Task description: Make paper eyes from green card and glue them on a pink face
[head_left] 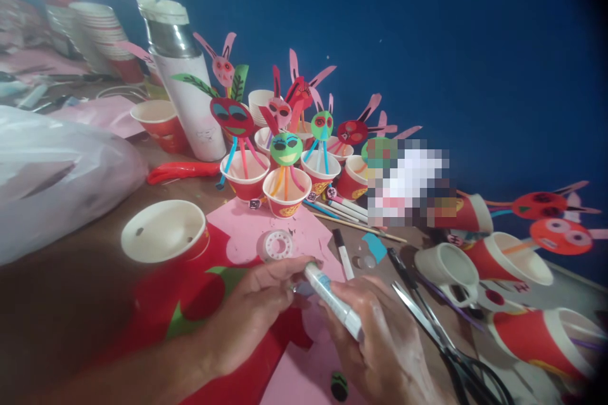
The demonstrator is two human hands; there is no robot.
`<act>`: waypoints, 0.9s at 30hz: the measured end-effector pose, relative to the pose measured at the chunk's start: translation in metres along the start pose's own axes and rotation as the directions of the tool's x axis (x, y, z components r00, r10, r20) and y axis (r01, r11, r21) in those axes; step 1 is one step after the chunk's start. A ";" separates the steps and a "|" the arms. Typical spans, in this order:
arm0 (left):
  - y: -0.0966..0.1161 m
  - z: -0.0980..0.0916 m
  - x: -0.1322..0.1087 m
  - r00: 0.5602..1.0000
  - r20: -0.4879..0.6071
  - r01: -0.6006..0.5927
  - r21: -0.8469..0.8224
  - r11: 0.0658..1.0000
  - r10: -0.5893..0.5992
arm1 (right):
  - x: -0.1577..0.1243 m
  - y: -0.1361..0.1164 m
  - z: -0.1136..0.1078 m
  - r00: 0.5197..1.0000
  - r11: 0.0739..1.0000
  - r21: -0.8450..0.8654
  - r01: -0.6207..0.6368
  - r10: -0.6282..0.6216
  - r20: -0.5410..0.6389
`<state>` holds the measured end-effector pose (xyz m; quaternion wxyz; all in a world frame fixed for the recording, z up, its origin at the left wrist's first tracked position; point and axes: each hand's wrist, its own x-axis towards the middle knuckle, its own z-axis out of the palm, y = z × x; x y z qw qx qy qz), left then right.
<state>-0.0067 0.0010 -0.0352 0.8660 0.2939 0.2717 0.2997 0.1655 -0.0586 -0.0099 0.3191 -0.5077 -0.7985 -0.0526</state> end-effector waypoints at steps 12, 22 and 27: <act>0.001 -0.002 0.001 0.998 0.057 -0.038 0.045 0.998 0.036 | 0.003 0.000 -0.004 0.998 1.000 0.022 -0.021 0.022 -0.055; 0.004 -0.001 0.005 0.995 0.104 0.005 -0.098 0.995 0.005 | 0.004 0.001 -0.003 0.996 0.997 0.032 -0.066 0.067 -0.055; 0.002 -0.002 0.003 0.989 0.149 0.012 -0.143 0.990 0.009 | 0.001 0.000 0.000 0.998 0.998 0.032 -0.048 0.049 -0.029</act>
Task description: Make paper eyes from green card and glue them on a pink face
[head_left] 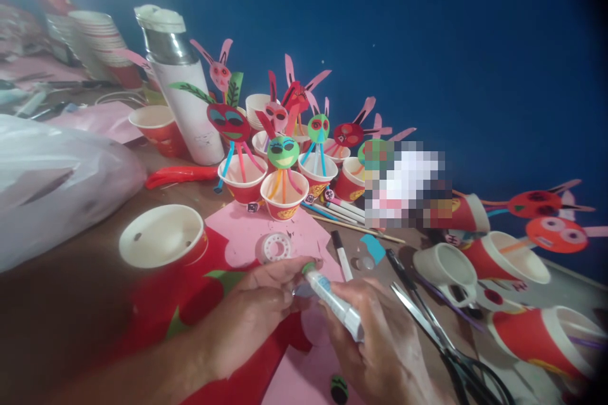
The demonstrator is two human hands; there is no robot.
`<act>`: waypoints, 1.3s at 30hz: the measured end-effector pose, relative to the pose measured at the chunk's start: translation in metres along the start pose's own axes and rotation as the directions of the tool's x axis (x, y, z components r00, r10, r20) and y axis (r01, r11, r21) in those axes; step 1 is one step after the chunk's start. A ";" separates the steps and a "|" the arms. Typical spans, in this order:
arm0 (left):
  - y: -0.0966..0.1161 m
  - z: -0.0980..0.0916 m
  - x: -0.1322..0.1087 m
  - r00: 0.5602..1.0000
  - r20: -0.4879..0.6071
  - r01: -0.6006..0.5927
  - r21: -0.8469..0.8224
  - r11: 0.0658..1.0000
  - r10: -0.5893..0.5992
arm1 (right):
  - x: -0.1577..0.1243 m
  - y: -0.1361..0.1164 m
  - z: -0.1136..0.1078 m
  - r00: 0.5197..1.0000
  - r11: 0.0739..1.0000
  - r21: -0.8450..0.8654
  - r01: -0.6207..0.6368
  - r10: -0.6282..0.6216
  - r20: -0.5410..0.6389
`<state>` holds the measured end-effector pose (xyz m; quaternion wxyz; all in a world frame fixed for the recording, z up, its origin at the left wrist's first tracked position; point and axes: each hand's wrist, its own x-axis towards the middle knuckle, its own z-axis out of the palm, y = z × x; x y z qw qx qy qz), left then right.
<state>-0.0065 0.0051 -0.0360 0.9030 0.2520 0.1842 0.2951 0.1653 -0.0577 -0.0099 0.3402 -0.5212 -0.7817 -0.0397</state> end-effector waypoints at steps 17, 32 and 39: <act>0.000 0.001 -0.006 0.997 0.061 -0.058 0.337 0.940 0.040 | 0.005 -0.004 -0.007 0.998 1.000 0.019 -0.003 0.004 -0.065; -0.003 -0.001 -0.001 0.999 0.031 0.034 0.145 0.989 -0.039 | 0.005 -0.002 -0.006 0.999 0.997 -0.054 -0.047 0.046 -0.010; -0.005 0.000 0.000 0.998 0.020 0.055 0.109 0.993 -0.058 | 0.000 -0.002 -0.004 0.999 0.999 -0.020 -0.032 0.032 0.000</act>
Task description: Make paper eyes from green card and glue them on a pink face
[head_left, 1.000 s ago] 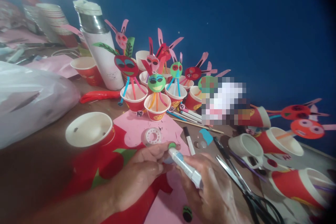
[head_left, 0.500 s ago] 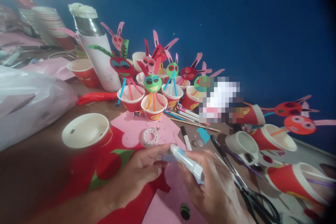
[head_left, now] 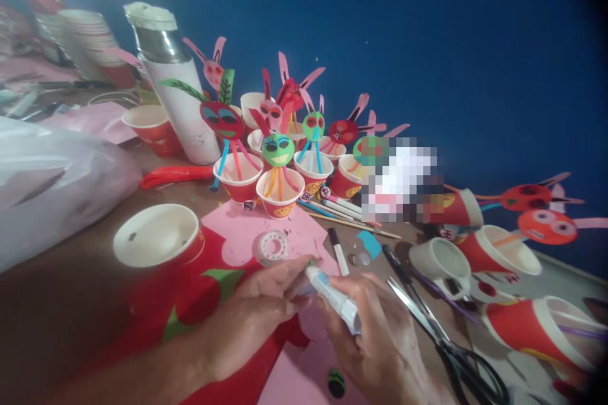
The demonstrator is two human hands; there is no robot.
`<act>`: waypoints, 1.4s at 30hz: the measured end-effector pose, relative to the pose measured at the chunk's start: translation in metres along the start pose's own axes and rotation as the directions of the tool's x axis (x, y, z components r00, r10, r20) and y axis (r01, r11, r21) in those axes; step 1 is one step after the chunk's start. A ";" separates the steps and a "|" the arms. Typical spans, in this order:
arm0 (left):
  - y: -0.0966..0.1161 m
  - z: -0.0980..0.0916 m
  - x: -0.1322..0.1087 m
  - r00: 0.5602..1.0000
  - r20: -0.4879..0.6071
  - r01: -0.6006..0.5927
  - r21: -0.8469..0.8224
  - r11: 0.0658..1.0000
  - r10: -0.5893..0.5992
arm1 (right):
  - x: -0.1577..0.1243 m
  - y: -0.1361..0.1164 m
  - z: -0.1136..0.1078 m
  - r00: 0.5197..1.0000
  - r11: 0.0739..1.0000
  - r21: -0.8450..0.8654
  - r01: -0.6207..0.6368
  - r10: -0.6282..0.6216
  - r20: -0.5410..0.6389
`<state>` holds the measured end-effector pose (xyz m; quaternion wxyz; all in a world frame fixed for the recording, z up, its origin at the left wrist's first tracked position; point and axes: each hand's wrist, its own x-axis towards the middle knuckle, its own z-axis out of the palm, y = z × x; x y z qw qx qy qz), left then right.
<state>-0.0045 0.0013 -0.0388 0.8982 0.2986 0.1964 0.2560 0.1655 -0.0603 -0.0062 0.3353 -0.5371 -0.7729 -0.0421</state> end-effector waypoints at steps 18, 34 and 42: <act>0.000 -0.003 0.001 1.000 -0.012 -0.013 0.029 0.999 0.014 | 0.005 0.004 -0.005 0.999 0.998 -0.036 -0.050 0.050 -0.008; 0.000 -0.002 0.002 1.000 -0.010 0.026 -0.014 1.000 -0.026 | 0.001 -0.002 -0.001 0.997 0.997 0.025 -0.075 0.075 0.007; 0.001 -0.001 0.000 1.000 0.010 0.007 -0.005 1.000 -0.007 | 0.000 0.003 -0.004 0.991 0.991 0.013 -0.135 0.135 0.005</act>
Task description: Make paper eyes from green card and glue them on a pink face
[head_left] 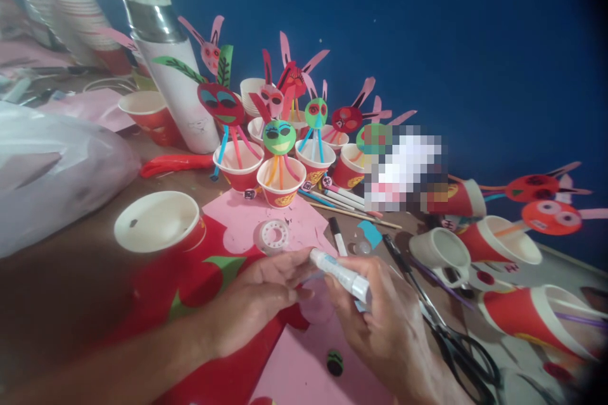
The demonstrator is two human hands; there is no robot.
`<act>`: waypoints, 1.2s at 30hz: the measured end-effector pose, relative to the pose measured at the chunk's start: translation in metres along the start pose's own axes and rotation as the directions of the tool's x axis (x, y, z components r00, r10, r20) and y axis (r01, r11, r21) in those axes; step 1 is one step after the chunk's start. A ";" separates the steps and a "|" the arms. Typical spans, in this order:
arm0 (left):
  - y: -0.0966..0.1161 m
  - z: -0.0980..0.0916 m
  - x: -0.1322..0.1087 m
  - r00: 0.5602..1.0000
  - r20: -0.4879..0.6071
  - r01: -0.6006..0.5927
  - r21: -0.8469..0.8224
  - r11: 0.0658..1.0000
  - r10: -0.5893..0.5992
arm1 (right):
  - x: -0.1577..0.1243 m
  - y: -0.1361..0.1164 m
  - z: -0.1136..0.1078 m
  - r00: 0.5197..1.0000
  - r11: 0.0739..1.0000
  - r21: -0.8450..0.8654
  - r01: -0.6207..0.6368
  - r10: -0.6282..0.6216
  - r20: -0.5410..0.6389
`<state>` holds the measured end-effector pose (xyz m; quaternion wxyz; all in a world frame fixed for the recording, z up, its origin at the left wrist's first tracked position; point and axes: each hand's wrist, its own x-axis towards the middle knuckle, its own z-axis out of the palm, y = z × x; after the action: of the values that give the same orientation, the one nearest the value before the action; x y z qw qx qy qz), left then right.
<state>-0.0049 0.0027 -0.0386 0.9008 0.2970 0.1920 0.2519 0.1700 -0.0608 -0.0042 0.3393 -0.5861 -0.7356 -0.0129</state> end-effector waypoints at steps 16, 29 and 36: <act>0.006 0.000 0.001 0.991 -0.121 0.059 -0.044 0.997 -0.064 | 0.003 0.000 -0.005 0.999 0.999 -0.015 -0.046 0.046 0.011; 0.003 0.000 0.000 0.965 -0.263 0.057 0.214 0.975 0.001 | 0.003 -0.009 -0.012 0.998 0.995 0.077 -0.059 0.057 0.033; 0.006 0.001 0.000 0.957 -0.284 0.032 0.291 0.956 0.054 | 0.003 -0.011 -0.014 0.998 0.995 0.093 -0.044 0.040 0.041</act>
<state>-0.0067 0.0066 -0.0344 0.8077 0.3880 0.3549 0.2665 0.1669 -0.0675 0.0125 0.3523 -0.5851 -0.7293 0.0402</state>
